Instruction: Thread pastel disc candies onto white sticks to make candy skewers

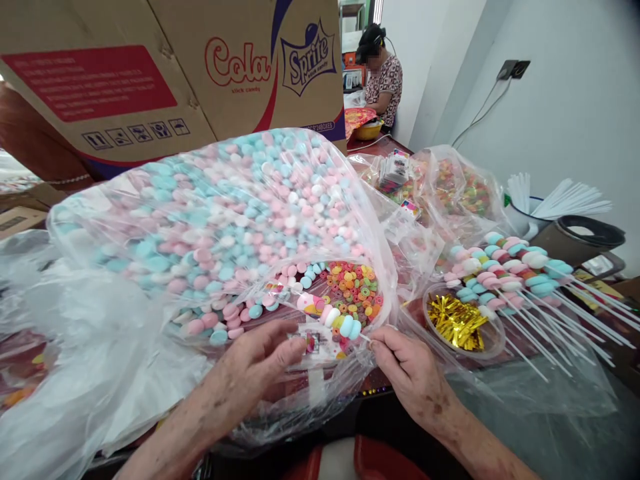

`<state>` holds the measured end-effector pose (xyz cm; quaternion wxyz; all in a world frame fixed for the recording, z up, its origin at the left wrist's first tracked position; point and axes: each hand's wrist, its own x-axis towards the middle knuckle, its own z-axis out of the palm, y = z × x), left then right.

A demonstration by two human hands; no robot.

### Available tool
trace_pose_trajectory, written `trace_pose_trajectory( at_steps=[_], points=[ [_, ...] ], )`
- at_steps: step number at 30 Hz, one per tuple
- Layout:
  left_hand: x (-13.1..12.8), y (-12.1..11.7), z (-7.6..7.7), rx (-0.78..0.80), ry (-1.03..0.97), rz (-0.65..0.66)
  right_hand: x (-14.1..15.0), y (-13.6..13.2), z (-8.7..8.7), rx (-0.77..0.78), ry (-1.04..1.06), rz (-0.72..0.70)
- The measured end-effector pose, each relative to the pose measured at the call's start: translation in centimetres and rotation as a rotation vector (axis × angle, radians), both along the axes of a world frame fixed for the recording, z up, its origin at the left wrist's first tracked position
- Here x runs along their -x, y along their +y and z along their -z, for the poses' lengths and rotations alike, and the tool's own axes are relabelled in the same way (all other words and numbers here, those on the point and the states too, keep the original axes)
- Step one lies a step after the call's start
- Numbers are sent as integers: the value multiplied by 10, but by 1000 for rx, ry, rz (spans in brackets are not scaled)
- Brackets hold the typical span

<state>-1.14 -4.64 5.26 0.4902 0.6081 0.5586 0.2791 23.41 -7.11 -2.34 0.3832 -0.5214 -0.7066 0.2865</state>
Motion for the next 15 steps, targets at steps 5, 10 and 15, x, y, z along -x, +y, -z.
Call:
trace_pose_trajectory(
  at_steps=[5,10,15],
  points=[
    [-19,25,27,-23,-750,-588,13,-2,4,-218,-82,7],
    [-37,49,35,59,-1080,-841,27,-7,11,-411,-164,19],
    [-45,57,42,128,-1157,-834,39,-14,10,-487,-226,35]
  ],
)
